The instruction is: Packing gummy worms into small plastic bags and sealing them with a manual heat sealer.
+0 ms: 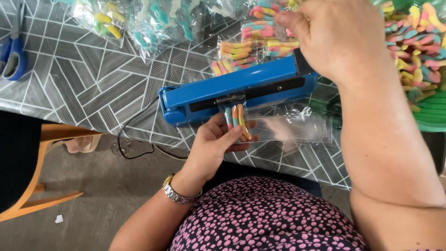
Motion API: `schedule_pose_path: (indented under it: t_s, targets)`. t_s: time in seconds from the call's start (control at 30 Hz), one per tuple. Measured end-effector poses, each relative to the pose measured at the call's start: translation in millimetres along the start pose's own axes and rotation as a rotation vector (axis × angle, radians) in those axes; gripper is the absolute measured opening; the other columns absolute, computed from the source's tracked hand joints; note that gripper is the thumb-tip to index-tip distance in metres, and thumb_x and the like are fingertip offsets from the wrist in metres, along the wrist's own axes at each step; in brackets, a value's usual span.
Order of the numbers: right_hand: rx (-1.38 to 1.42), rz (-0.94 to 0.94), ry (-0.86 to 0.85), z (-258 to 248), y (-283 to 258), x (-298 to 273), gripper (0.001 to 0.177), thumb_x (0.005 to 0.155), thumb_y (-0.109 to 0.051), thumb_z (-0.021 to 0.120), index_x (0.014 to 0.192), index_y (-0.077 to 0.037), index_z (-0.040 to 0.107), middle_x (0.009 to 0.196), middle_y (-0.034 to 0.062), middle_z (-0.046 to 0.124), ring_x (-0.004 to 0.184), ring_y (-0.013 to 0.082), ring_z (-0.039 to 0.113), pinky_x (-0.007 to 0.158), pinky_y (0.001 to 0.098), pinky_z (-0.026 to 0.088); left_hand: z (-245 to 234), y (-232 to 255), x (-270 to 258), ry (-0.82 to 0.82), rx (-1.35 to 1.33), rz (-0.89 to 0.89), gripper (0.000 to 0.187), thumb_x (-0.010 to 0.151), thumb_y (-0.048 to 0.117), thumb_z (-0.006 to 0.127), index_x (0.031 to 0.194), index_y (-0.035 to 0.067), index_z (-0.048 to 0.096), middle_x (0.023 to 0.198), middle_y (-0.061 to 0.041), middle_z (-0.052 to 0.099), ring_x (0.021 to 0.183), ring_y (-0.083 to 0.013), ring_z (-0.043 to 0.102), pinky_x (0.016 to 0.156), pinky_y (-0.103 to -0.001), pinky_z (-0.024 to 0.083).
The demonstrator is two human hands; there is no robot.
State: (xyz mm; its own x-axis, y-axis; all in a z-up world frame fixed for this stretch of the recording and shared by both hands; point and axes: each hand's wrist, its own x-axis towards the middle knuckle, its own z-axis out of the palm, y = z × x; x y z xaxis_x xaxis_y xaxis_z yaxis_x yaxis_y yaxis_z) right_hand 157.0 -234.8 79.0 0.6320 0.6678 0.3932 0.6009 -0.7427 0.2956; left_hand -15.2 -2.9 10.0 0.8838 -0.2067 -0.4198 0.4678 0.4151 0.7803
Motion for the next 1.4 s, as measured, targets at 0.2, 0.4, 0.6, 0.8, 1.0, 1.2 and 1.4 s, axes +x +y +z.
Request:
schedule_pose_path:
  t_s: [0.2, 0.4, 0.6, 0.8, 1.0, 1.2, 1.4]
  targets:
    - [0.273, 0.362, -0.306, 31.6, -9.6, -15.7, 0.061, 0.125, -0.055, 0.038, 0.123, -0.010, 0.079, 0.105, 0.0146, 0.076, 0.107, 0.0452, 0.062, 0.068, 0.0621, 0.055, -1.8, -4.0, 2.6, -0.017, 0.043, 0.012, 0.045, 0.092, 0.025, 0.065, 0.129, 0.000, 0.057, 0.123, -0.021, 0.074, 0.100, -0.0322, 0.078, 0.079, -0.037, 0.066]
    - [0.078, 0.314, -0.166, 73.7, -5.5, -35.9, 0.055, 0.132, -0.054, 0.037, 0.137, -0.016, 0.076, 0.127, 0.0191, 0.075, 0.124, 0.0534, 0.055, 0.110, 0.0657, 0.026, -1.9, -1.1, 3.2, -0.006, 0.029, -0.016, 0.044, 0.092, 0.022, 0.065, 0.129, -0.001, 0.057, 0.123, -0.024, 0.074, 0.099, -0.0329, 0.078, 0.080, -0.036, 0.066]
    - [0.108, 0.372, -0.412, 45.0, -15.9, -12.2, 0.056, 0.123, -0.047, 0.029, 0.130, -0.008, 0.068, 0.131, 0.0222, 0.070, 0.127, 0.0498, 0.055, 0.112, 0.0703, 0.028, 0.7, 0.5, 2.8, -0.002, 0.029, -0.005, 0.043, 0.092, 0.021, 0.065, 0.126, -0.003, 0.058, 0.121, -0.026, 0.074, 0.099, -0.0348, 0.078, 0.082, -0.040, 0.067]
    - [0.146, 0.440, -0.489, 35.7, -21.9, -7.5, 0.046, 0.120, -0.042, 0.032, 0.130, -0.010, 0.064, 0.121, 0.0185, 0.070, 0.126, 0.0444, 0.053, 0.082, 0.0660, 0.054, -4.1, -8.5, 2.9, -0.019, 0.009, 0.035, 0.046, 0.092, 0.021, 0.066, 0.127, -0.007, 0.056, 0.122, -0.028, 0.073, 0.103, -0.0331, 0.076, 0.083, -0.037, 0.066]
    - [0.348, 0.588, -0.501, -1.1, -25.7, -4.6, 0.053, 0.124, -0.057, 0.037, 0.109, -0.018, 0.069, 0.067, -0.0012, 0.059, 0.056, 0.0216, 0.058, 0.063, 0.0422, 0.050, -7.9, -16.1, 2.3, -0.018, 0.005, 0.009, 0.043, 0.091, 0.023, 0.067, 0.123, -0.003, 0.058, 0.122, -0.025, 0.074, 0.098, -0.0321, 0.077, 0.082, -0.037, 0.067]
    - [0.557, 0.354, 0.017, -24.9, -8.9, -26.0, 0.016, 0.125, -0.013, 0.076, 0.118, -0.003, 0.086, 0.095, 0.0087, 0.079, 0.083, 0.0214, 0.070, 0.063, 0.0401, 0.044, -9.6, -16.3, 3.6, -0.051, 0.006, 0.019, 0.042, 0.095, 0.020, 0.064, 0.129, -0.002, 0.058, 0.119, -0.023, 0.075, 0.094, -0.0266, 0.077, 0.076, -0.031, 0.065]
    - [1.061, 0.257, 0.328, -23.9, -21.1, -59.7, 0.071, 0.126, -0.060, 0.028, 0.132, 0.010, 0.038, 0.135, 0.0345, 0.054, 0.114, 0.0452, 0.066, 0.103, 0.0514, 0.056, -9.8, -13.4, 2.8, -0.063, 0.008, 0.016, 0.041, 0.093, 0.022, 0.067, 0.126, -0.001, 0.059, 0.115, -0.022, 0.075, 0.097, -0.0258, 0.076, 0.076, -0.033, 0.065]
